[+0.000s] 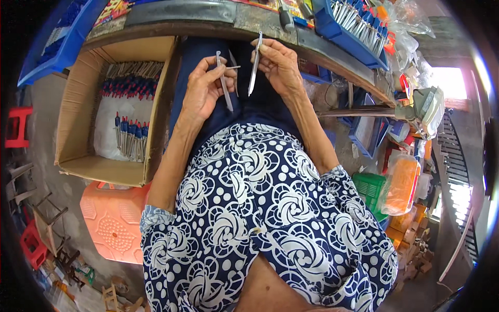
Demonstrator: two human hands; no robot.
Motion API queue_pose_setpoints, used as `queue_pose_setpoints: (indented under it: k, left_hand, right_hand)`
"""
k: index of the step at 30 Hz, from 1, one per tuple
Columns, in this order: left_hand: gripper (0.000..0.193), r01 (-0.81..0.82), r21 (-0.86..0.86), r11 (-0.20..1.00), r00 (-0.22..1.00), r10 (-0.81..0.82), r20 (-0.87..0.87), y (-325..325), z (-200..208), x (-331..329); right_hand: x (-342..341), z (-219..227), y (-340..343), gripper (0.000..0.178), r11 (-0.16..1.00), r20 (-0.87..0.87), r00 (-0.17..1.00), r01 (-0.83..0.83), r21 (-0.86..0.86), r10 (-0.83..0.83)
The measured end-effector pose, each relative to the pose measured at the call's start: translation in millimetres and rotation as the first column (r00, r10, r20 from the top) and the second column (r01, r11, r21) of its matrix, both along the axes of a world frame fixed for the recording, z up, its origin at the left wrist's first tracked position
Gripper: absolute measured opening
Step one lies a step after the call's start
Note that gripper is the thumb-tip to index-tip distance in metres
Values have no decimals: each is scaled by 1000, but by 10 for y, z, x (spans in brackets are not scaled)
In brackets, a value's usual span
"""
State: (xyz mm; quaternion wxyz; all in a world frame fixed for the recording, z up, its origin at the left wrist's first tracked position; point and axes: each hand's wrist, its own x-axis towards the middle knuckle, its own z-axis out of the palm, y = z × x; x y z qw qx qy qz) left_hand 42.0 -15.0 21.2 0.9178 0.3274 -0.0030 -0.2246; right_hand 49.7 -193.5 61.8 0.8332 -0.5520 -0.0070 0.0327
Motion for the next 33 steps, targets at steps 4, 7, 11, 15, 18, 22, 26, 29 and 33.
queue_pose_setpoints:
  k: [4,7,11,15,18,22,26,29,33]
  left_hand:
    - [15,59,55,997,995,-63,77,-32,151,108]
    - [17,79,97,992,996,-83,43,-109,401,86]
    - [15,158,184,970,982,-173,69,-149,498,112]
    - [11,74,208,975,995,-85,43,-168,509,232]
    - [10,-15,348,937,996,-17,88,-202,561,293]
    - [9,-85,441,894,990,28,136,-295,701,394]
    - [11,-193,528,827,973,90,214,-396,749,490]
    - [12,-217,554,804,969,111,218,-424,769,551]
    - [12,-163,539,826,983,89,161,-460,745,637]
  right_hand:
    - [115,52,-8,23,985,14,995,-97,140,96]
    - [150,34,40,25,955,5,991,-129,265,133]
    - [268,-48,49,25,921,66,982,-187,341,175]
    - [367,9,77,24,922,70,986,-168,348,153]
    - [419,103,97,23,946,68,990,-135,296,120]
    - [541,127,83,19,954,-11,999,-41,298,46]
    - [652,144,48,17,966,-47,999,22,259,-10]
    - [727,94,24,15,954,-83,996,38,298,-13]
    - [762,105,5,13,954,-140,986,122,272,-86]
